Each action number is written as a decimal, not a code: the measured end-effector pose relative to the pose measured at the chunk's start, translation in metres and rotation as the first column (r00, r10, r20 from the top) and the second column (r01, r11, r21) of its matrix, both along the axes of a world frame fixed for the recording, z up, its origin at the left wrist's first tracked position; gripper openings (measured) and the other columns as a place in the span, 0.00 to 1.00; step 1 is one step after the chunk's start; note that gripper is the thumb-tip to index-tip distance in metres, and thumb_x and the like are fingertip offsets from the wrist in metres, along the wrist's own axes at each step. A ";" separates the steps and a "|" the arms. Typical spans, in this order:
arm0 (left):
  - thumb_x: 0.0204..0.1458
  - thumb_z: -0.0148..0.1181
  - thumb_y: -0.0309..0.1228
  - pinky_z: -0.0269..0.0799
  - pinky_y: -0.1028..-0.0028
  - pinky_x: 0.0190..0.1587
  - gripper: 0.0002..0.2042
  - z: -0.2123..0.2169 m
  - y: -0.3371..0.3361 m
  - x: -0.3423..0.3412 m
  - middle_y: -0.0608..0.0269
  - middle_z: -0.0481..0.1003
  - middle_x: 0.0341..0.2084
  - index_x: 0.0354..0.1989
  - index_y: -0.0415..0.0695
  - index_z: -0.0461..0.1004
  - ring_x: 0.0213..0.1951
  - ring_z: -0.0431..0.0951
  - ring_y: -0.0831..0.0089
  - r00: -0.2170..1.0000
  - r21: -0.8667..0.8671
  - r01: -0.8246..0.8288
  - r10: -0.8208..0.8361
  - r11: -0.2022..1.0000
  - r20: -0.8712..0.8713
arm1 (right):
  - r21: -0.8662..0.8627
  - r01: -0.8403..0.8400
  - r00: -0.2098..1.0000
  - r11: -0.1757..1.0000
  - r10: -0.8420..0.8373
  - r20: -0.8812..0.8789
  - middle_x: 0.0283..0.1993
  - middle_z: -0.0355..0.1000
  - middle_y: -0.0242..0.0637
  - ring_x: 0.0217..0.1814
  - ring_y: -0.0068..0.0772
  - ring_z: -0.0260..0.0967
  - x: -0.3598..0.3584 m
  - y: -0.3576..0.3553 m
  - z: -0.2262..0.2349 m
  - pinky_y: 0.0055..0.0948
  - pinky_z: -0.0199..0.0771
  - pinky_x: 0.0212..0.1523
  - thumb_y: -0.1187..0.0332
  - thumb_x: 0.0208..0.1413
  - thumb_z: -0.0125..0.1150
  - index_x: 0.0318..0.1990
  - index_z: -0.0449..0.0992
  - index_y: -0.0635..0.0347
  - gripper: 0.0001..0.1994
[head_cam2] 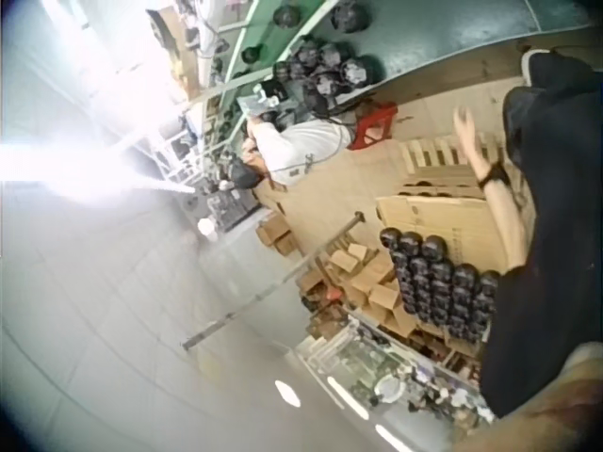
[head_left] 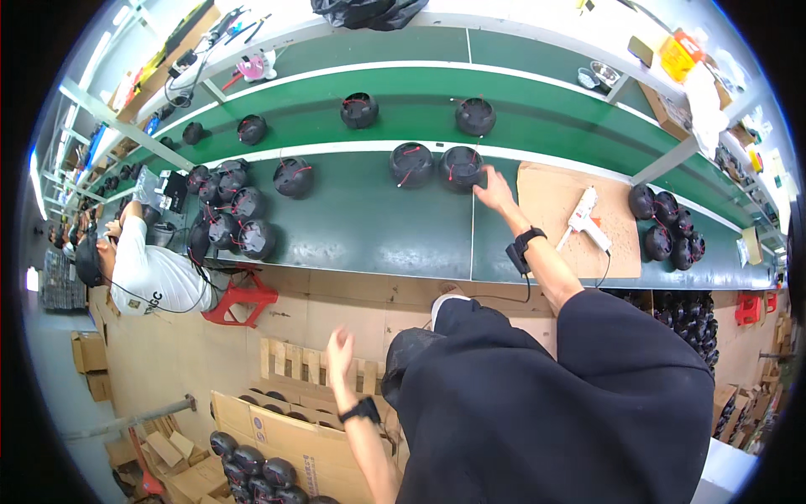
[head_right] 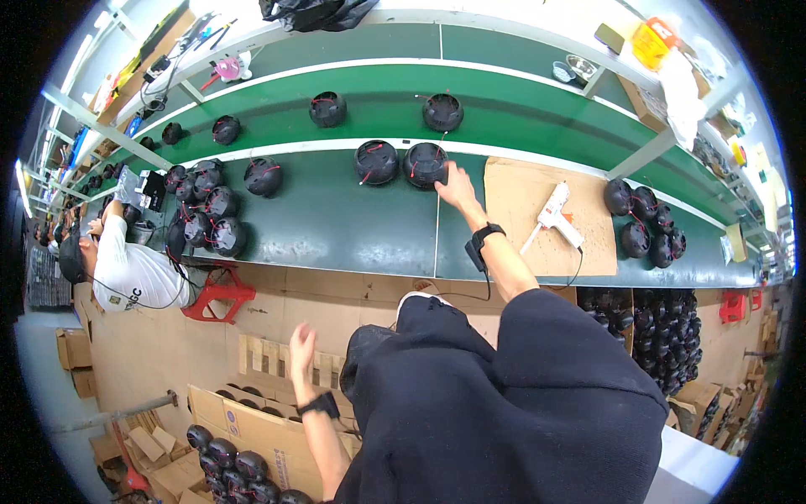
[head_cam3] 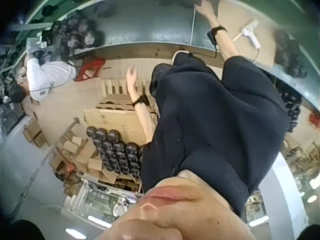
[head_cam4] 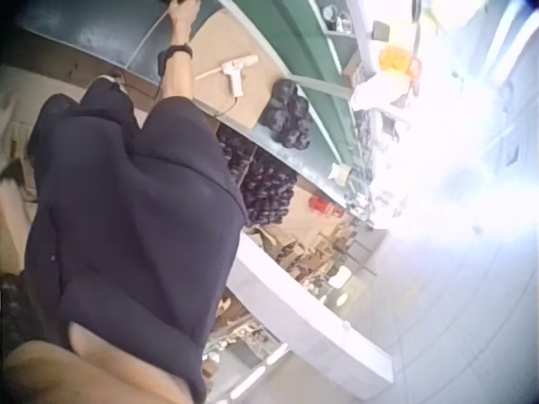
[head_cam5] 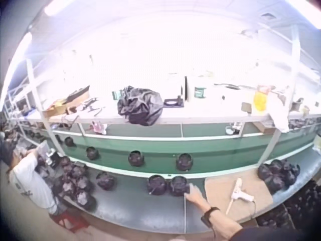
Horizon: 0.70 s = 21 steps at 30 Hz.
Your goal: Applying hot glue to wires inside plastic housings and organizing assembled parts on an assembly line.
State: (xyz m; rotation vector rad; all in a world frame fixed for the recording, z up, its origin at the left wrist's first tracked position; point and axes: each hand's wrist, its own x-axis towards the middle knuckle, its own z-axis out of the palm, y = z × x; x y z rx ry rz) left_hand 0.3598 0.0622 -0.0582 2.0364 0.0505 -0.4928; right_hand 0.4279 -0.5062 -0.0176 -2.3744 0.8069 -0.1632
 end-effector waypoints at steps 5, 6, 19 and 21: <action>0.52 0.65 0.41 0.56 0.62 0.68 0.39 0.017 -0.181 0.111 0.37 0.60 0.64 0.67 0.31 0.55 0.67 0.60 0.51 0.963 0.141 0.211 -0.230 0.967 0.141 | -0.023 -0.101 0.986 0.995 0.097 -0.135 0.73 0.40 0.64 0.71 0.70 0.50 0.053 -0.014 0.013 0.60 0.62 0.64 0.45 0.32 0.79 0.75 0.31 0.41 0.67; 0.52 0.65 0.42 0.50 0.62 0.71 0.43 0.024 -0.217 0.128 0.36 0.54 0.68 0.69 0.30 0.50 0.71 0.54 0.51 0.955 0.140 0.264 -0.279 0.954 0.103 | -0.014 -0.120 0.985 0.993 0.117 -0.126 0.73 0.41 0.64 0.71 0.70 0.49 0.060 -0.017 0.010 0.60 0.62 0.64 0.45 0.31 0.79 0.75 0.31 0.41 0.68; 0.63 0.44 0.41 0.69 0.52 0.48 0.21 -0.036 -0.160 0.017 0.33 0.75 0.38 0.43 0.33 0.76 0.46 0.74 0.37 0.841 0.365 0.533 -0.431 0.763 -0.327 | 0.115 -0.097 0.994 0.989 0.101 -0.030 0.73 0.44 0.56 0.73 0.61 0.45 0.069 -0.021 -0.005 0.51 0.60 0.67 0.51 0.30 0.82 0.73 0.37 0.56 0.66; 0.61 0.47 0.41 0.71 0.54 0.49 0.21 -0.053 -0.095 -0.026 0.34 0.76 0.38 0.41 0.32 0.77 0.46 0.76 0.40 0.783 0.526 0.537 -0.156 0.660 -0.602 | 0.085 -0.087 0.996 0.992 0.089 -0.008 0.73 0.45 0.55 0.73 0.62 0.45 0.064 -0.025 -0.005 0.51 0.61 0.67 0.53 0.30 0.82 0.73 0.38 0.56 0.65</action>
